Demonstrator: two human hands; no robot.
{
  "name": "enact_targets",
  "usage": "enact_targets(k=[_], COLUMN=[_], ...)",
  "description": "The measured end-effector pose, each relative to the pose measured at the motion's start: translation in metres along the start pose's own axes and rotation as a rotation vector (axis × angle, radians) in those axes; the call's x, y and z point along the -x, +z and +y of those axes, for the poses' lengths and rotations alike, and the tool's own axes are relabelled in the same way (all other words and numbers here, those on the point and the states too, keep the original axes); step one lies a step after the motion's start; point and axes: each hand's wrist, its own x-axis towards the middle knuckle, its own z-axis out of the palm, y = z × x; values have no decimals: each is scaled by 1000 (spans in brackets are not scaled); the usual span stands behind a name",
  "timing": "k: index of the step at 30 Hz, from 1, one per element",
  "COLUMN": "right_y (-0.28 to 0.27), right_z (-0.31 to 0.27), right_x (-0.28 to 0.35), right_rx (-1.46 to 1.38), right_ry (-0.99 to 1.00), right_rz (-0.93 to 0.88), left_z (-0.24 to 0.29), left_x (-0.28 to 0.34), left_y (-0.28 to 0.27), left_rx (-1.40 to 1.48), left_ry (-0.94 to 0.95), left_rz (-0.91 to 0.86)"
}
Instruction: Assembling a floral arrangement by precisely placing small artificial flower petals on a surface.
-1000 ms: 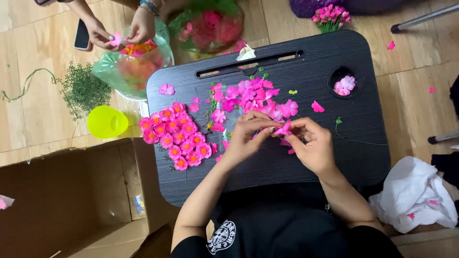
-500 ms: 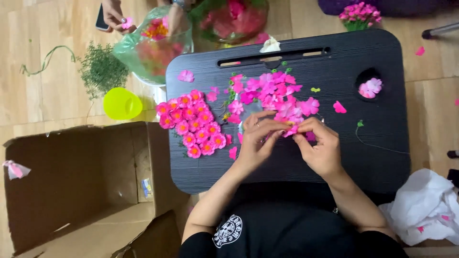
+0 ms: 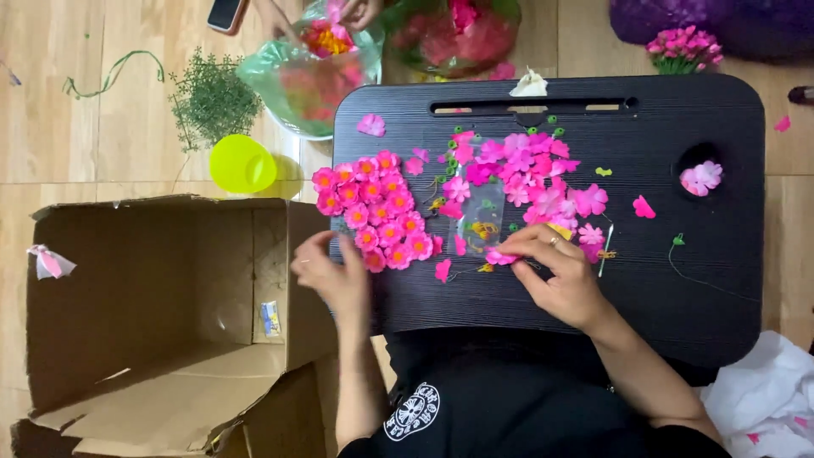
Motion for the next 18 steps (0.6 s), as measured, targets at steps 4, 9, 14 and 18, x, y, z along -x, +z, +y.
enact_targets(k=[4, 9, 14, 18], right_y=[14, 26, 40, 55], right_z=[-9, -19, -27, -34], right_x=[-8, -18, -29, -39], right_rx=[-82, -126, -179, -212], right_ry=[-21, -25, -39, -77], right_rz=[-79, -132, -183, -187], left_z=[-42, -61, -26, 9], left_x=[-6, -4, -16, -16], left_y=[7, 29, 4, -11], left_rx=[-39, -98, 161, 401], left_ry=[-438, -434, -136, -65], left_rz=[-188, -214, -124, -57])
